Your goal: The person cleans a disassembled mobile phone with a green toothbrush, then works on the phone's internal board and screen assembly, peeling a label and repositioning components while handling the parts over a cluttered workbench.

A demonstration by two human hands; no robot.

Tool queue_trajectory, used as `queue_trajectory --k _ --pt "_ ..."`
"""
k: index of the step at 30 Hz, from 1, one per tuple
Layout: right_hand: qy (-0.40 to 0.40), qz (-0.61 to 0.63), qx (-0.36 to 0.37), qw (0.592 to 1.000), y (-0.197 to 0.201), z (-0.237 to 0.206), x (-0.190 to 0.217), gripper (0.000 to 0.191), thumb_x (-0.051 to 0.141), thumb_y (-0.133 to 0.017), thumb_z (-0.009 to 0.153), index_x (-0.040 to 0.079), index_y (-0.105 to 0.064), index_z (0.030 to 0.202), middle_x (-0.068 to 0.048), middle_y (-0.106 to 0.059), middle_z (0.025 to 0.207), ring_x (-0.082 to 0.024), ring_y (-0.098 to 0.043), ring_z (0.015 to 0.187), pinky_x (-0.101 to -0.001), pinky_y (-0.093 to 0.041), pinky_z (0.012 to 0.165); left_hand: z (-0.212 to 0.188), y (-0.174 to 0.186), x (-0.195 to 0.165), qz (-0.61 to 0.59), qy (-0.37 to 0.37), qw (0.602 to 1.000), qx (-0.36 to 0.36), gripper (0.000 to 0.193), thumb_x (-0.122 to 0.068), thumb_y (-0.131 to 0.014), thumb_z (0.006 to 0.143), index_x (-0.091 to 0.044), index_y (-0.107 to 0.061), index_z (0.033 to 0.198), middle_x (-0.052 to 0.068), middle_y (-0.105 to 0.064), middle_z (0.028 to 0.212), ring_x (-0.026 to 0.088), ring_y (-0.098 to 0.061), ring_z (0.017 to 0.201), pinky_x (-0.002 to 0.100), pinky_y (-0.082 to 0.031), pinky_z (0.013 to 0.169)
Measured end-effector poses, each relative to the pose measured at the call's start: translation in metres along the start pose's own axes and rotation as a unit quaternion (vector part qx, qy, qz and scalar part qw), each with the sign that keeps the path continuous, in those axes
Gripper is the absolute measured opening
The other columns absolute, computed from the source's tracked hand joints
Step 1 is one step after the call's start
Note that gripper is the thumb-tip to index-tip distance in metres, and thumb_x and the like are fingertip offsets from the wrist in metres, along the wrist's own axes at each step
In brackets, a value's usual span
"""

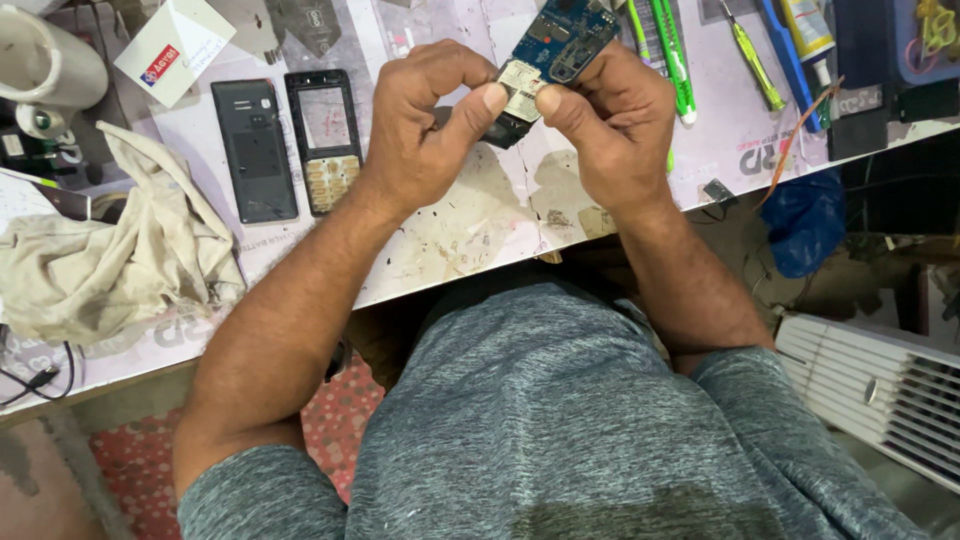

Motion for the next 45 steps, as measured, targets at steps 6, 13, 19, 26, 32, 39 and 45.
queue_trajectory --k 6,13,19,26,32,39,45 --pt "-0.006 0.025 0.02 0.999 -0.005 0.0 0.0 0.013 0.004 -0.071 0.11 -0.002 -0.066 0.12 -0.006 -0.073 0.107 -0.007 -0.065 0.091 -0.0206 -0.052 0.082 0.001 -0.002 -0.009 0.051 -0.036 0.998 -0.01 0.022 -0.02 -0.069 0.108 -0.002 -0.07 0.096 0.007 -0.071 0.089 0.023 -0.068 0.088 0.042 -0.049 0.089" --pt "0.002 0.005 0.032 0.999 -0.009 0.001 0.002 0.016 0.006 -0.071 0.108 -0.002 -0.068 0.121 -0.006 -0.074 0.108 -0.006 -0.066 0.088 -0.0202 -0.053 0.079 0.003 0.001 -0.013 0.055 -0.056 0.997 -0.009 0.026 -0.021 -0.069 0.109 -0.002 -0.067 0.092 0.008 -0.067 0.086 0.024 -0.061 0.083 0.037 -0.047 0.076" --pt "-0.005 0.004 0.036 0.999 -0.011 0.003 0.005 0.015 0.005 -0.07 0.109 -0.002 -0.067 0.122 -0.006 -0.073 0.106 -0.007 -0.066 0.092 -0.0206 -0.053 0.083 0.005 0.002 -0.011 0.029 -0.039 0.999 -0.004 0.025 -0.022 -0.068 0.11 -0.001 -0.067 0.095 0.008 -0.066 0.088 0.023 -0.062 0.084 0.036 -0.047 0.077" --pt "-0.008 -0.003 0.053 0.999 -0.015 0.002 0.004 0.014 0.001 -0.07 0.109 -0.002 -0.067 0.123 -0.005 -0.072 0.109 -0.007 -0.066 0.097 -0.0212 -0.054 0.087 0.004 0.0 -0.011 0.023 -0.046 0.999 0.0 0.023 -0.02 -0.072 0.107 -0.001 -0.065 0.094 0.008 -0.064 0.087 0.022 -0.062 0.08 0.036 -0.047 0.079" --pt "-0.026 -0.001 0.054 0.998 -0.014 -0.001 -0.003 0.015 -0.001 -0.072 0.107 -0.002 -0.067 0.122 -0.006 -0.073 0.108 -0.006 -0.065 0.096 -0.0205 -0.053 0.085 0.002 0.0 -0.008 0.031 -0.055 0.998 -0.002 0.023 -0.018 -0.073 0.107 -0.002 -0.064 0.092 0.007 -0.063 0.085 0.021 -0.061 0.077 0.035 -0.046 0.077" --pt "0.074 -0.077 0.017 0.994 -0.007 0.006 0.011 0.015 0.005 -0.078 0.102 0.003 -0.071 0.116 -0.007 -0.074 0.095 -0.009 -0.068 0.078 -0.0229 -0.054 0.067 -0.003 -0.006 0.014 -0.137 0.032 0.99 0.004 0.042 -0.039 -0.065 0.11 -0.001 -0.064 0.129 0.004 -0.068 0.106 0.013 -0.065 0.102 0.027 -0.055 0.091" --pt "0.325 -0.3 0.038 0.896 -0.024 -0.009 0.058 0.032 0.009 -0.086 0.091 0.007 -0.069 0.117 -0.017 -0.069 0.116 -0.027 -0.072 0.101 -0.0342 -0.062 0.084 -0.009 -0.011 0.033 -0.252 0.126 0.959 0.034 0.044 -0.032 -0.064 0.11 0.0 -0.062 0.141 0.005 -0.069 0.115 0.01 -0.065 0.103 0.025 -0.055 0.095"
Point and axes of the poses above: each hand's wrist, its own z-axis towards the middle knuckle, its own y-axis out of the back of the hand, x = y × z, the point moved 9 cm from there along z, towards the middle knuckle
